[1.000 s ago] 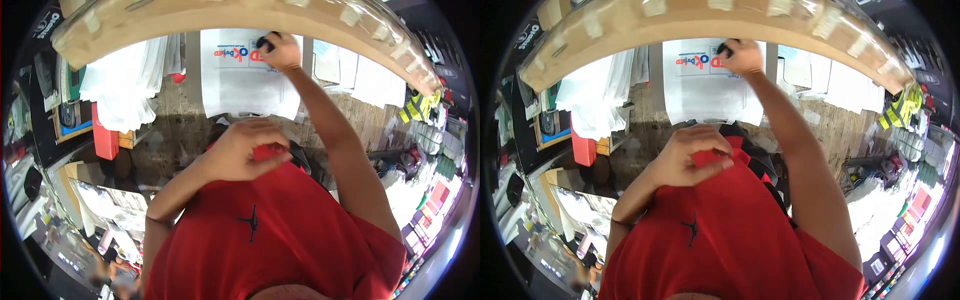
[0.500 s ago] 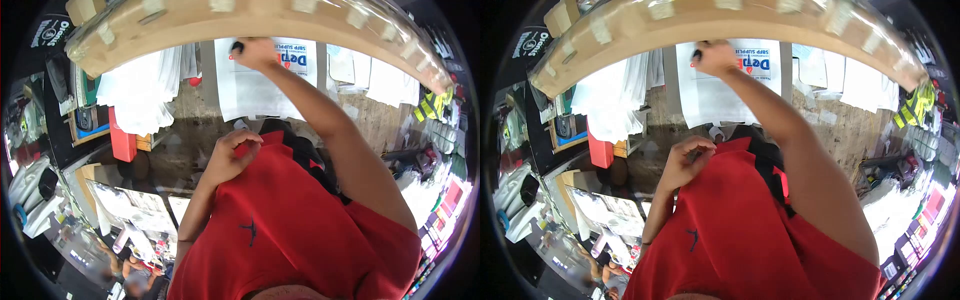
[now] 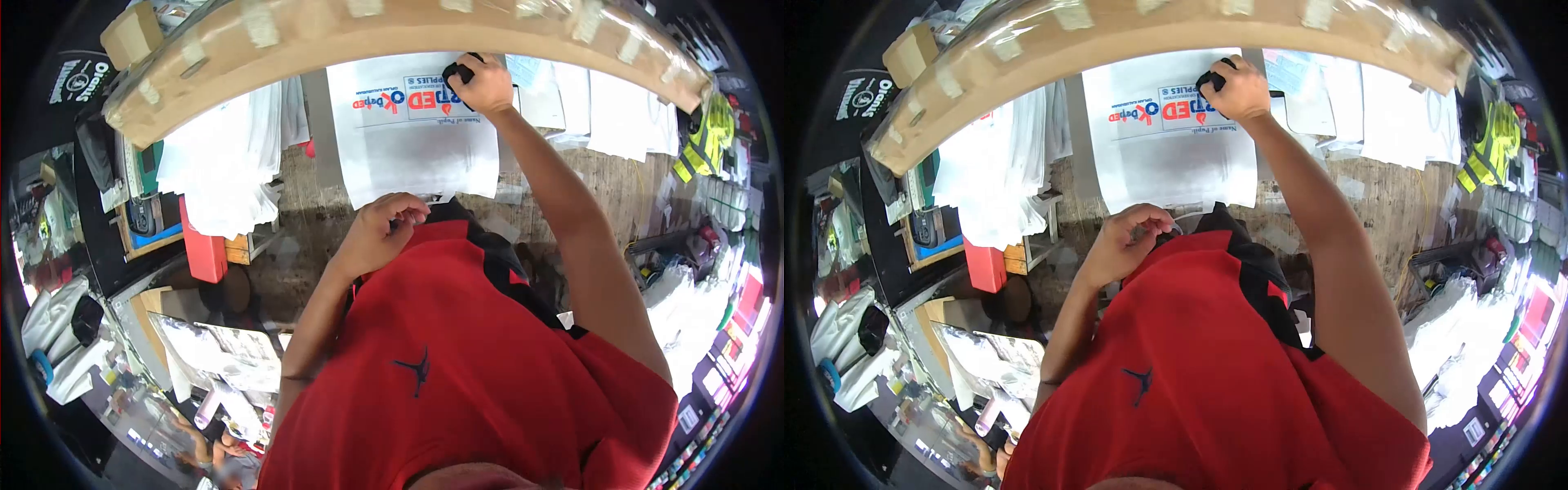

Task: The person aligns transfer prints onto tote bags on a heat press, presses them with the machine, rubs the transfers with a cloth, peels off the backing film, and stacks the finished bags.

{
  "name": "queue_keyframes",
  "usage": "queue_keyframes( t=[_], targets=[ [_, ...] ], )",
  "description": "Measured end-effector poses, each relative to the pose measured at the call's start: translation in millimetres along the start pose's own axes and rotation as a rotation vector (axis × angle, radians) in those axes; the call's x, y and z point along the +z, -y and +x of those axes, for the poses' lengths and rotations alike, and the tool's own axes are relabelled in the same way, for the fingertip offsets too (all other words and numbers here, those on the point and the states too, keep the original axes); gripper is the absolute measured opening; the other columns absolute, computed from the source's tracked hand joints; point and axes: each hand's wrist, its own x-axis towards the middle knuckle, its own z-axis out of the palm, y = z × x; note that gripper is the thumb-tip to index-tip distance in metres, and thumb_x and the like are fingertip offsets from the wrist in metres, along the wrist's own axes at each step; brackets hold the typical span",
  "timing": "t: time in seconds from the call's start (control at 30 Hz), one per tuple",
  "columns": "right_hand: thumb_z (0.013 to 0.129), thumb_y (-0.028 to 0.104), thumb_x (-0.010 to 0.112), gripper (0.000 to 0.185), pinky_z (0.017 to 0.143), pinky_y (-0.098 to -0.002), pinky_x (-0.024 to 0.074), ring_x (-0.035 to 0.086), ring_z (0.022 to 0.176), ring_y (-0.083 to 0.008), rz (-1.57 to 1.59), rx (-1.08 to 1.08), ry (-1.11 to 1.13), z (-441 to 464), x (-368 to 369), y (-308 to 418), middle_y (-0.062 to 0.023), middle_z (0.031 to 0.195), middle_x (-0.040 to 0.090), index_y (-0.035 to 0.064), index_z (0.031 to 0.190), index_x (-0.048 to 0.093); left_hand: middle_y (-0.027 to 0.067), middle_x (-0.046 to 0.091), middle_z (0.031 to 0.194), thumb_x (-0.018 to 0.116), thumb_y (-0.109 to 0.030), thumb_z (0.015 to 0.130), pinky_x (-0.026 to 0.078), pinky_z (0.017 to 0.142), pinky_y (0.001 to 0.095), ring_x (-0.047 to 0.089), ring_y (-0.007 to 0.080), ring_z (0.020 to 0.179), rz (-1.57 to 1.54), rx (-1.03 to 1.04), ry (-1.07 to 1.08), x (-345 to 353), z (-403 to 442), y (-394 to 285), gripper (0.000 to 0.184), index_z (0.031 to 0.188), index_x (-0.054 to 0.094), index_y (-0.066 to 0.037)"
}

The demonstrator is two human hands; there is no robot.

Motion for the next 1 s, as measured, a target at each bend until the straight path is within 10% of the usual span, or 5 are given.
queue_keyframes(
  t=[0.4, 0.73, 1.0],
  targets=[
    [0.074, 0.035, 0.068, 0.024, 0.074, -0.0464, 0.0539, 0.063, 0.086, -0.0324, 0.225, -0.111, -0.010, 11.4, 103.5, 176.9, -0.0123, 0.087, 0.062, 0.0112, 0.076, 0.070, 0.0081, 0.069, 0.092, 0.057, 0.001, 0.088, 0.053, 0.076, 0.0311, 0.067, 0.0171, 0.088, -0.042, -0.137, -0.006, 7.9, -4.4, 32.1, 0.018, 0.104, 0.066, -0.002],
    [0.076, 0.028, 0.075, 0.016, 0.065, -0.0416, 0.0549, 0.063, 0.075, -0.0311, -0.093, -0.038, -0.152, -32.1, -0.6, 20.6, -0.0112, 0.083, 0.059, 0.0140, 0.082, 0.070, 0.0095, 0.069, 0.089, 0.065, -0.010, 0.092, 0.054, 0.078, 0.0333, 0.067, 0.0207, 0.083, 0.167, -0.052, 0.104, -1.9, 16.3, 53.0, 0.014, 0.104, 0.066, -0.003],
    [0.076, 0.026, 0.074, 0.015, 0.065, -0.0435, 0.0527, 0.061, 0.077, -0.0317, -0.059, -0.115, -0.021, -20.5, 43.5, 93.1, -0.0114, 0.087, 0.058, 0.0133, 0.082, 0.069, 0.0090, 0.072, 0.090, 0.067, -0.015, 0.094, 0.052, 0.078, 0.0304, 0.068, 0.0158, 0.083, -0.070, -0.405, -0.237, -5.7, -30.8, 74.2, 0.016, 0.104, 0.066, -0.002]
  ],
)
